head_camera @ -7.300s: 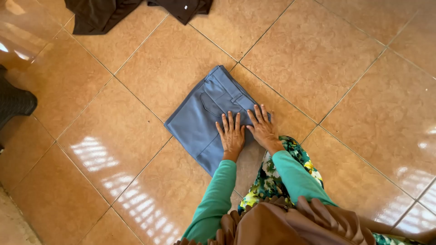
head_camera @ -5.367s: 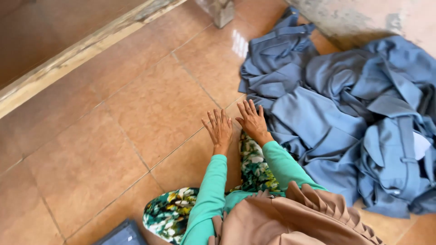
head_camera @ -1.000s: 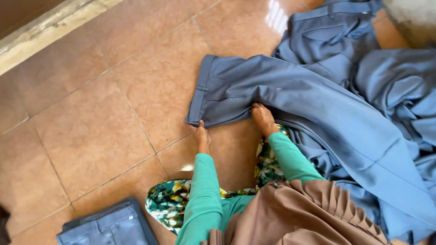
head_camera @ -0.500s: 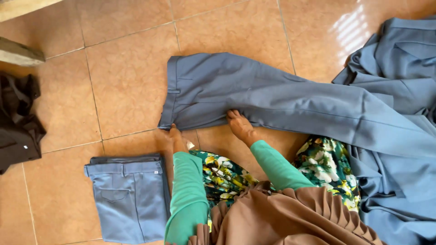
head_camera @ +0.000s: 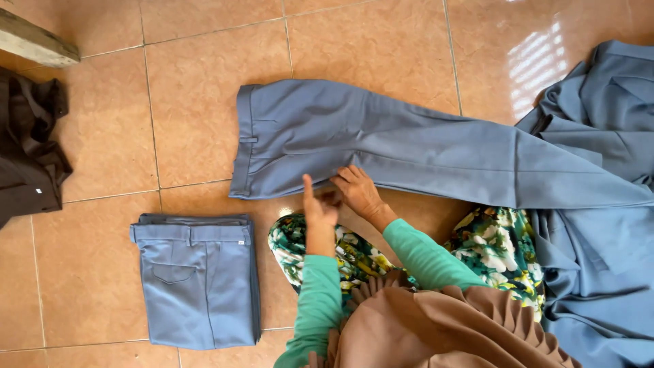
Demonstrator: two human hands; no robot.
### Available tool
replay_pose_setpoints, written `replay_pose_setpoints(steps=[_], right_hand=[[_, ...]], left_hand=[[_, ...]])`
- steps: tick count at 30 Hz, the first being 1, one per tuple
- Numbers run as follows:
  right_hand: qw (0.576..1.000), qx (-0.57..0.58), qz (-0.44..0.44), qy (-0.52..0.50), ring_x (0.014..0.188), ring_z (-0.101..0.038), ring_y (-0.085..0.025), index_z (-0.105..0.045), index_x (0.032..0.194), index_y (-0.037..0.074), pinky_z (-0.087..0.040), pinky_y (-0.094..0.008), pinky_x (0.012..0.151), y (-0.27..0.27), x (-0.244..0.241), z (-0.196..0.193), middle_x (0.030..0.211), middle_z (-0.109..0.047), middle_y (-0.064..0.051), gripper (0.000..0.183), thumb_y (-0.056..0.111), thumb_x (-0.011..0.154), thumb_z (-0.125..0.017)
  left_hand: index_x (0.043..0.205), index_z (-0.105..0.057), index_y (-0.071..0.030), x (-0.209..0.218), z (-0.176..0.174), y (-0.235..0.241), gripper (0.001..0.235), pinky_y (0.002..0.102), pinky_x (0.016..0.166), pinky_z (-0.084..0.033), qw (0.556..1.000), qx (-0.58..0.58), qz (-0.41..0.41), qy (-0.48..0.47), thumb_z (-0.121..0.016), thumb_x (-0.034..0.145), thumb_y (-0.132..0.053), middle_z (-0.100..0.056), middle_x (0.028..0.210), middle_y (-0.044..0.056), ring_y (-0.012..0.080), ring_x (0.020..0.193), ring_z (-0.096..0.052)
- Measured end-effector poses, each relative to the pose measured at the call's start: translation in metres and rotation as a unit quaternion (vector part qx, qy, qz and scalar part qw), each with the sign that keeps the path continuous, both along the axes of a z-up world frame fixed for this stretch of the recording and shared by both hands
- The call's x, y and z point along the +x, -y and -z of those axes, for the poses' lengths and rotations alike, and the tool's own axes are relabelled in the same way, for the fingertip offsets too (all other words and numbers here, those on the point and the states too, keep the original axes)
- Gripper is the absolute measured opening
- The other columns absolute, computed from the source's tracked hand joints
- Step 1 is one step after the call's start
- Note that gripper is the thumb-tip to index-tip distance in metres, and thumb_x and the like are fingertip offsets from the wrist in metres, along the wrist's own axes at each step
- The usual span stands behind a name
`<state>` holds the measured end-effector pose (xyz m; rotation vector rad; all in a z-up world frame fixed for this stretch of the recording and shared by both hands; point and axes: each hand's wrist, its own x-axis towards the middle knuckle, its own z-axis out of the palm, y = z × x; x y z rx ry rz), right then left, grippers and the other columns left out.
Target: The person sits on a tiled floor and folds several pairs of gray trousers by hand. They smooth each pair, fold the legs together, fold the garment in half, and then fold it again into a compact rectangle before stacking it.
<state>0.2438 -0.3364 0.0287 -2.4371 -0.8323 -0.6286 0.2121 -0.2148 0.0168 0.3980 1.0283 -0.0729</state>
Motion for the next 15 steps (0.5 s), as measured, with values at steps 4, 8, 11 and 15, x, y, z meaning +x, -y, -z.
replay_pose_setpoints(steps=[4, 8, 11, 15], right_hand=[[0.999, -0.042, -0.008, -0.004, 0.08, -0.057, -0.02, -0.061, 0.091, 0.014, -0.048, -0.031, 0.065, 0.018, -0.018, 0.016, 0.089, -0.053, -0.001, 0.014, 0.014, 0.101, -0.052], [0.988, -0.13, 0.056, -0.055, 0.082, -0.061, -0.021, -0.06, 0.113, 0.02, -0.053, -0.033, 0.068, 0.069, -0.028, 0.038, 0.086, -0.054, 0.0, 0.02, 0.014, 0.095, -0.052], [0.976, -0.173, 0.099, -0.085, 0.084, -0.06, -0.02, -0.065, 0.109, 0.026, -0.052, -0.033, 0.068, 0.114, -0.034, 0.054, 0.087, -0.055, 0.002, 0.021, 0.017, 0.093, -0.055], [0.954, -0.233, 0.146, -0.119, 0.087, -0.056, -0.022, -0.067, 0.121, 0.03, -0.048, -0.037, 0.07, 0.162, -0.037, 0.069, 0.09, -0.055, 0.001, 0.034, 0.016, 0.092, -0.058]], left_hand=[[0.145, -0.031, -0.008, 0.015, 0.102, 0.028, 0.102, 0.063, 0.105, -0.026, 0.999, 0.003, 0.037, -0.039, -0.083, 0.078, -0.063, -0.038, 0.14, 0.024, 0.0434, 0.131, -0.038], [0.138, -0.046, -0.007, 0.032, 0.11, 0.023, 0.066, 0.062, 0.102, -0.04, 0.993, -0.008, 0.096, -0.075, -0.072, 0.094, -0.049, -0.054, 0.134, 0.023, 0.0429, 0.124, -0.053], [0.155, -0.031, -0.006, 0.04, 0.078, 0.0, 0.08, 0.059, 0.123, -0.023, 0.993, -0.042, 0.101, -0.053, -0.062, 0.1, -0.054, -0.036, 0.159, 0.022, 0.0378, 0.147, -0.036], [0.157, -0.028, -0.008, 0.056, 0.1, -0.05, 0.081, 0.06, 0.122, -0.024, 0.996, -0.027, 0.062, -0.059, -0.061, 0.099, -0.054, -0.035, 0.16, 0.023, 0.0395, 0.148, -0.034]])
